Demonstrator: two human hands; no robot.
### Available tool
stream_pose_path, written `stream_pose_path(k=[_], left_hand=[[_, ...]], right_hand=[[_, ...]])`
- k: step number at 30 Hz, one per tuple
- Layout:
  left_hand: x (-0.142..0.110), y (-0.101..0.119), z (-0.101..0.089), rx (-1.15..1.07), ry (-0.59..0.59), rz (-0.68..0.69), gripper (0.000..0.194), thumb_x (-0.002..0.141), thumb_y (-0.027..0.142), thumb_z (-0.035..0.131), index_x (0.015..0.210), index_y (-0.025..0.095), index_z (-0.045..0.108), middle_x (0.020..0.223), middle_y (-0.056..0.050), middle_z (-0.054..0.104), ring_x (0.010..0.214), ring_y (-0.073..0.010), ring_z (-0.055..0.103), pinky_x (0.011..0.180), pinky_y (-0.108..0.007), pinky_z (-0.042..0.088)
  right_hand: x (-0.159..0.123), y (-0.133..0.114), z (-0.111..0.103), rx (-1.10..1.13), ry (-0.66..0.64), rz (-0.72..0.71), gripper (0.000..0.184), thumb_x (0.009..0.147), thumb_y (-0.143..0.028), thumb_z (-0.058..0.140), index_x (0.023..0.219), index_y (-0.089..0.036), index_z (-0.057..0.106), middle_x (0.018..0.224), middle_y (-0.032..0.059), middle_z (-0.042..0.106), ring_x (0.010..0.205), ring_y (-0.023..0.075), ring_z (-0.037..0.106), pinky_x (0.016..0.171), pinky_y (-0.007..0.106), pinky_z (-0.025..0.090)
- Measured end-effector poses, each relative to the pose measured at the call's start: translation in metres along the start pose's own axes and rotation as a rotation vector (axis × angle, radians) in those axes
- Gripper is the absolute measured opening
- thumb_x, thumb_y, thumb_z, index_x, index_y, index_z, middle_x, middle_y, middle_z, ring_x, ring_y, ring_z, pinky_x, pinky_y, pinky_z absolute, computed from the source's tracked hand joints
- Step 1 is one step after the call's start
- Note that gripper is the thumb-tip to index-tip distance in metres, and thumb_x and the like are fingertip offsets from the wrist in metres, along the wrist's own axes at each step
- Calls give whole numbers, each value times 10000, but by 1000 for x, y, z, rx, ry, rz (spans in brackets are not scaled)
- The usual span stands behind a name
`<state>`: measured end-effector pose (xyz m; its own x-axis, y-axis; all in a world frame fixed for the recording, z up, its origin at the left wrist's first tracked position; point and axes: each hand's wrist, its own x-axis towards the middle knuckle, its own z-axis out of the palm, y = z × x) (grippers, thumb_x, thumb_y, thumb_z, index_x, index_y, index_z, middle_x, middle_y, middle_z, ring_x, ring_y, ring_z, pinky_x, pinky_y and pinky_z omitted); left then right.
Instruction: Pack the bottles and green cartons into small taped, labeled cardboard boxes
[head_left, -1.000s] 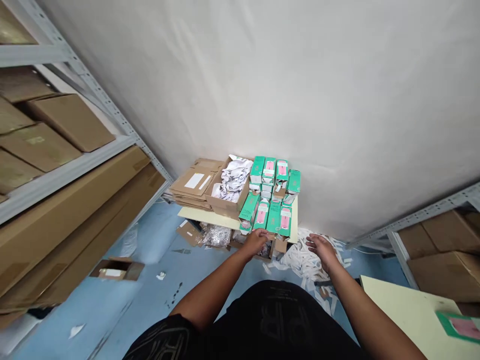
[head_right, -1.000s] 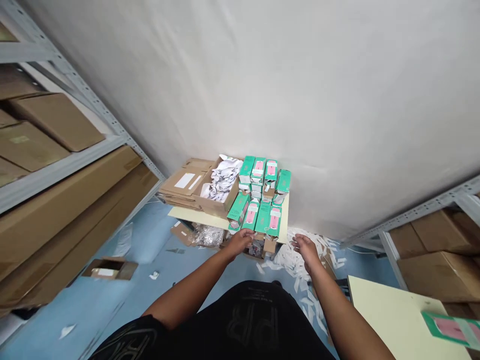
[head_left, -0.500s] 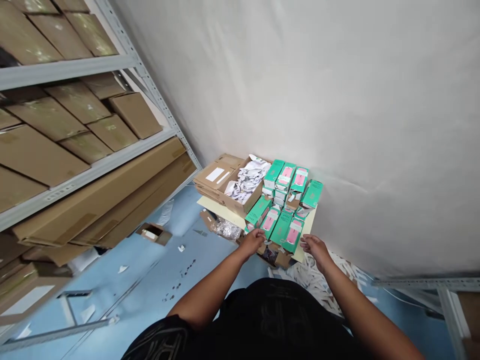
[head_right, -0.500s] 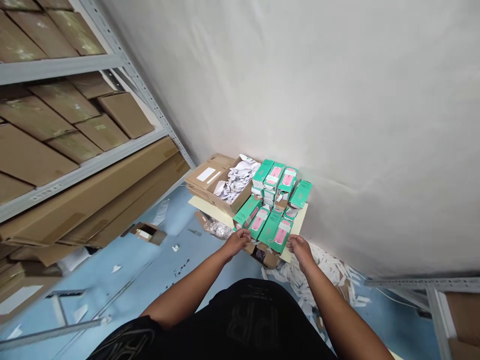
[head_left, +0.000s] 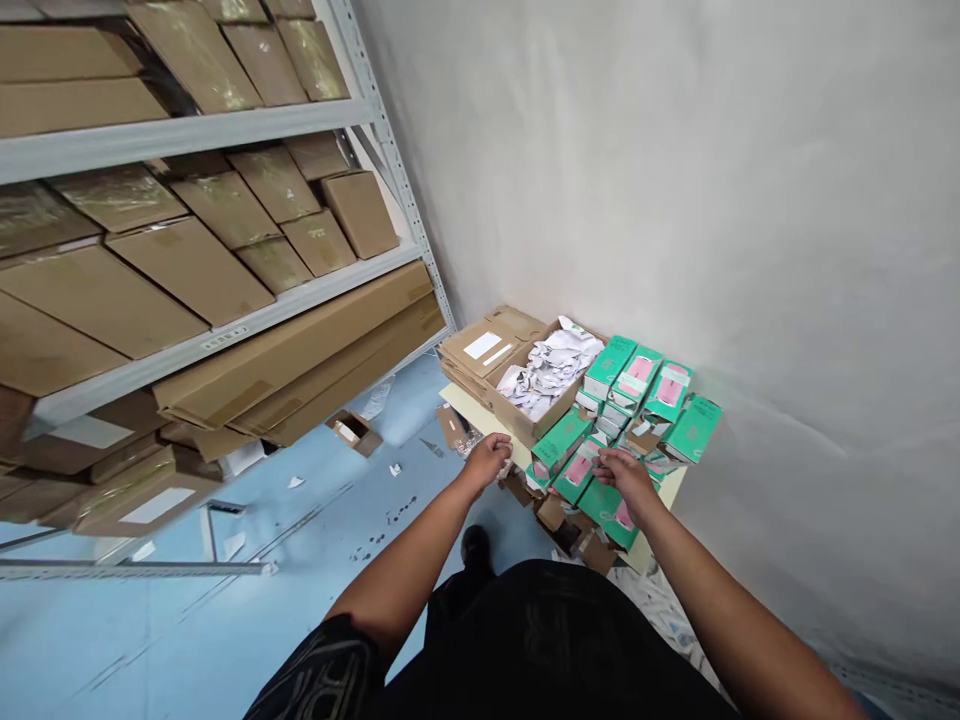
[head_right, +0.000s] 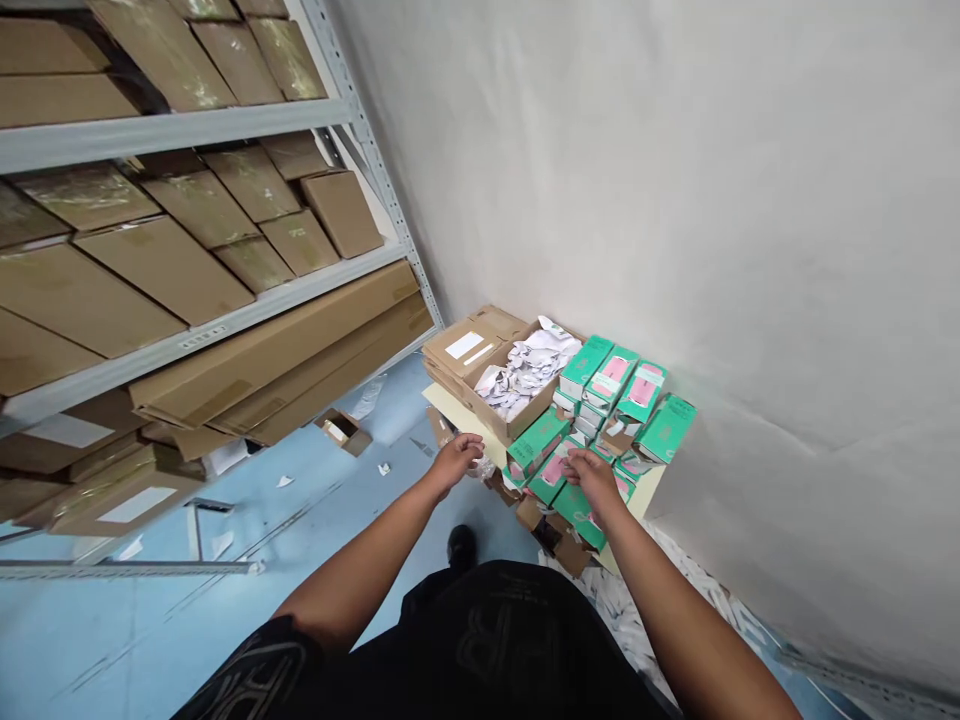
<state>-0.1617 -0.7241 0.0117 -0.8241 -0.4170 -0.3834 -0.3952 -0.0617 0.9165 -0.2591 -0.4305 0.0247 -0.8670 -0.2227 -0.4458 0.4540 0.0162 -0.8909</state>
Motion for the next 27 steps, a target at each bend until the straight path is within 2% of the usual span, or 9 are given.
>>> stream_pose_path(k=[4, 9, 13, 17, 21, 24, 27], left_hand=[[48, 10, -60, 9, 17, 34, 298, 762, 220, 690, 1056, 173, 694, 1033, -79, 740, 846, -168, 680, 672, -247, 528], [117, 19, -133, 15, -6, 69, 282, 770, 245, 688, 1045, 184, 695, 1007, -63, 736, 834, -167, 671, 667, -246, 528], [165, 31, -192, 87, -58, 66, 273, 782, 252, 689, 1047, 186, 696, 1044, -73, 746, 899, -184, 688, 715, -259, 536], [212, 48, -242, 221, -74, 111, 308, 798, 285, 701, 1090, 188, 706, 1113, -91, 757, 998, -223, 703, 837, -301, 540], [268, 71, -269, 470, -45, 168, 366, 818, 266, 686, 1177, 199, 692, 1203, -95, 756, 1094, -250, 692, 942, -315, 504], [312, 89, -277, 650, -5, 201, 477, 805, 251, 691, 1278, 198, 655, 1331, -118, 712, 1214, -279, 649, 1011, -324, 466], [348, 100, -278, 702, 8, 180, 626, 763, 246, 725, 1370, 160, 603, 1440, -181, 636, 1340, -339, 575, 1081, -362, 424]], right_hand=[[28, -31, 63, 15, -42, -68, 319, 680, -378, 807, 942, -209, 742, 865, 59, 798, 708, 197, 734, 660, 301, 575], [66, -60, 155, 32, -23, -139, 355, 676, -383, 830, 973, -214, 735, 890, 60, 801, 721, 190, 735, 669, 293, 580], [91, -67, 228, 57, 35, -120, 337, 680, -358, 822, 968, -218, 717, 893, 55, 798, 734, 190, 741, 671, 287, 589], [117, -68, 286, 76, 59, -85, 302, 718, -326, 788, 989, -220, 706, 943, 63, 785, 773, 198, 746, 698, 297, 605], [149, -70, 326, 110, 80, 38, 272, 741, -295, 761, 990, -241, 668, 933, 58, 742, 804, 208, 727, 699, 310, 611], [177, -74, 349, 71, 83, 169, 210, 777, -313, 725, 955, -244, 637, 940, 64, 707, 804, 198, 689, 709, 319, 596], [203, -78, 368, 31, 102, 212, 206, 791, -329, 710, 959, -232, 641, 916, 74, 699, 833, 215, 664, 738, 339, 572]])
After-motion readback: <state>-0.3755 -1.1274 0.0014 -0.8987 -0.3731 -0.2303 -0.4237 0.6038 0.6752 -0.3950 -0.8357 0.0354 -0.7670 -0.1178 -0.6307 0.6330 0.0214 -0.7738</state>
